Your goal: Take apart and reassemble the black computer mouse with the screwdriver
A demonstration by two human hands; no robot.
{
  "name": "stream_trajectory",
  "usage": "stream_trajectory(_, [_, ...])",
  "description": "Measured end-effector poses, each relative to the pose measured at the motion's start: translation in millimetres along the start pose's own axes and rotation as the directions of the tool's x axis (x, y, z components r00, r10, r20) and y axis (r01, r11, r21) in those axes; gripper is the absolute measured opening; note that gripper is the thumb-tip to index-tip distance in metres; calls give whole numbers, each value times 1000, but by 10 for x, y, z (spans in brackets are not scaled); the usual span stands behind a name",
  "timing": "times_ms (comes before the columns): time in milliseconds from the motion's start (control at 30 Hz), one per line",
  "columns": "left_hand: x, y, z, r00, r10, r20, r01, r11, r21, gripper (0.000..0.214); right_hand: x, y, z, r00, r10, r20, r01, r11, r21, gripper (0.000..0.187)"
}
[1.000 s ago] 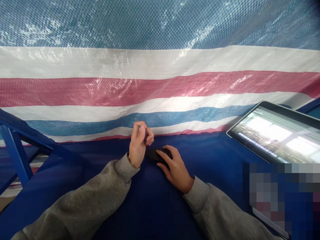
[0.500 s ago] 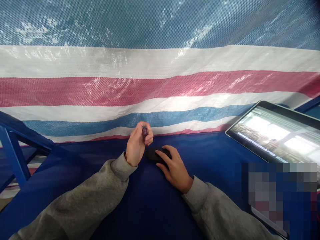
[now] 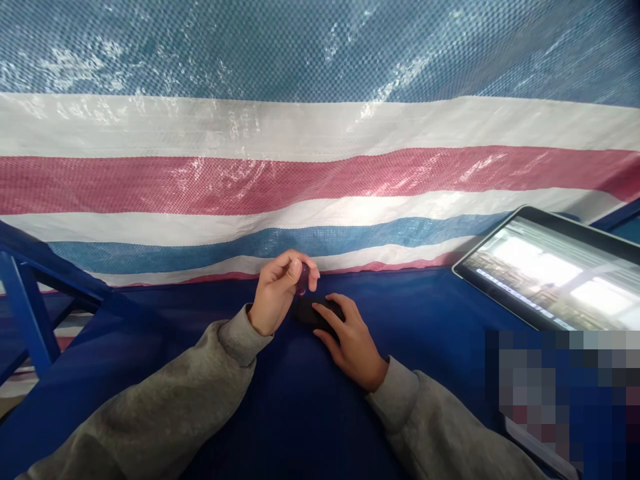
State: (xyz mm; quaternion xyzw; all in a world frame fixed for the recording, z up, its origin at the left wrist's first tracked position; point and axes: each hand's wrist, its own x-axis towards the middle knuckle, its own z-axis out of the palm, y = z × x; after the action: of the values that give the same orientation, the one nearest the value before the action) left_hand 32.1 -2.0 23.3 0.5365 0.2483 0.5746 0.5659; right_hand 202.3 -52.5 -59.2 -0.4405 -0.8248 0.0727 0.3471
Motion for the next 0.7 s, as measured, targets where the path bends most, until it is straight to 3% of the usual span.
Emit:
stream_trajectory(233, [8,57,24,993,-104,50,109,986,-127,36,-1,-10,-4,1000,-17,7,17,1000,-3,39])
stream_trajectory(367, [1,99,27,987,-154,43,160,969,-187,26,-1,-14,-2,1000,-14,-6,14,1000,-1,38])
stream_trajectory(700, [13,20,41,994,-67,-81,60,994,-91,23,3,-16,2,1000,-15,-11,14,1000,-5,38])
